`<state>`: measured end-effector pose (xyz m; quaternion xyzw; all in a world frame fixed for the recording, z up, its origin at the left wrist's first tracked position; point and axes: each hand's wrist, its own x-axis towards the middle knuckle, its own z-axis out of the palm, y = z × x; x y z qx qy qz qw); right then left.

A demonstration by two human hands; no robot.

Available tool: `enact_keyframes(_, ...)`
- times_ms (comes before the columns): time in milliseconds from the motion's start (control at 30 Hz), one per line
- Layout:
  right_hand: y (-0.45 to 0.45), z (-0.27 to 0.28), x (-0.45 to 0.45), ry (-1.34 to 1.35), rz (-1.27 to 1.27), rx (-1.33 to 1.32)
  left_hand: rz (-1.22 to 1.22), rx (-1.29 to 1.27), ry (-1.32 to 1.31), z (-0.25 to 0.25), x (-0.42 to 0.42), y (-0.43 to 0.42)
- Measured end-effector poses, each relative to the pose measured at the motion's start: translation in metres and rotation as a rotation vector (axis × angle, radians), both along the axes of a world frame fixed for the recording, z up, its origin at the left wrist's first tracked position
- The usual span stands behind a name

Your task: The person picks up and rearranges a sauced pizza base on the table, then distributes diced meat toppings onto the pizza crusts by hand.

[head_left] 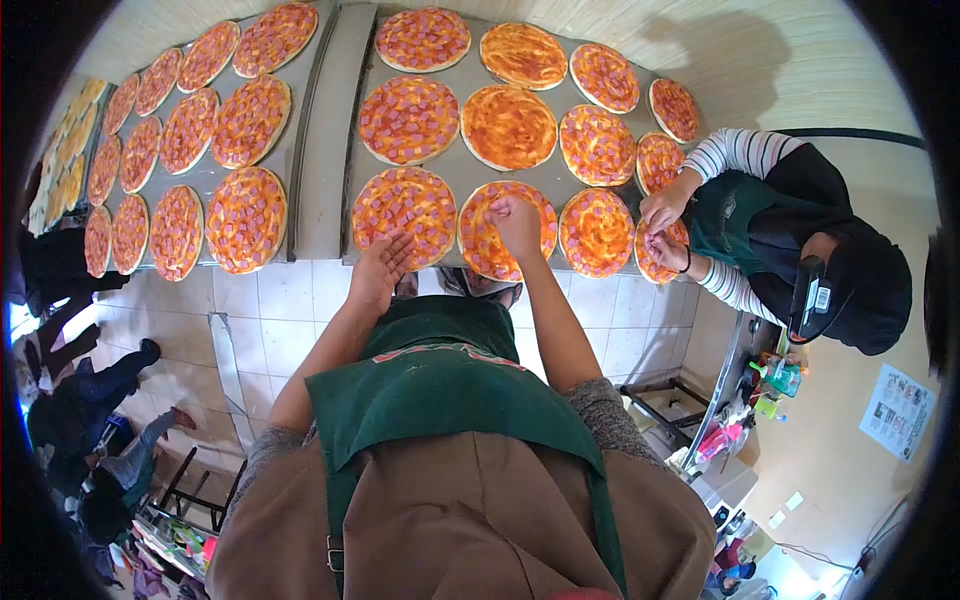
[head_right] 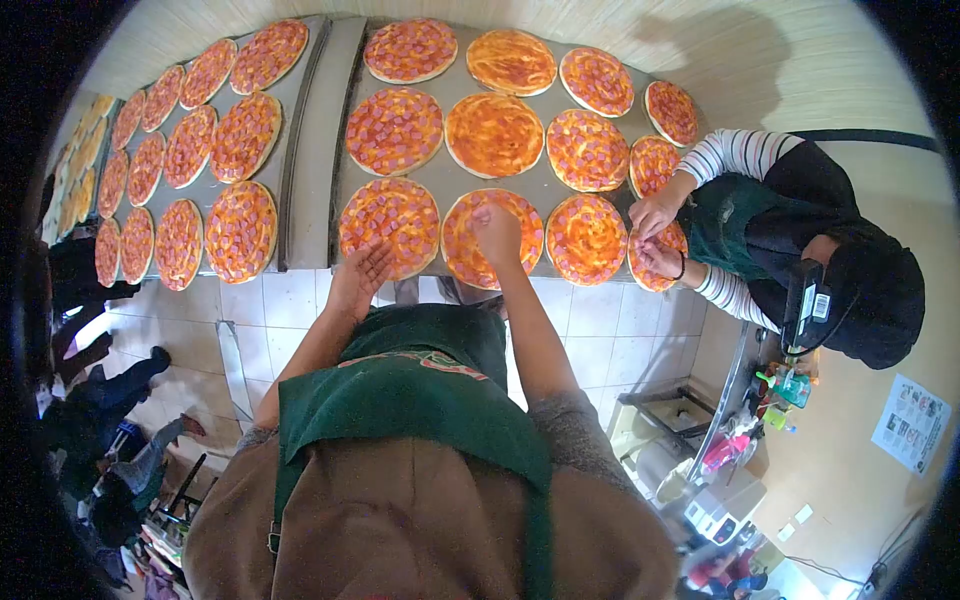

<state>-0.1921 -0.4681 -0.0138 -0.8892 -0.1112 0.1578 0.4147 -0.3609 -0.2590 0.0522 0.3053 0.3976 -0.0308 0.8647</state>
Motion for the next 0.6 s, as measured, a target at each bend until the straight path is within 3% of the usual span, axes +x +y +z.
enact_keyframes(167, 0.010, 0.006, 0.001, -0.085, 0.005, -0.229, -0.015, -0.029, -0.056, 0.011, 0.001, -0.001)
enact_keyframes(400, -0.017, 0.048, -0.038, -0.257, -0.082, 0.131, -0.020, -0.080, -0.112, 0.015, 0.003, 0.006)
enact_keyframes(600, -0.087, 0.053, -0.130, -0.054, -0.212, -0.006, -0.071, -0.054, -0.126, 0.010, -0.003, 0.011)
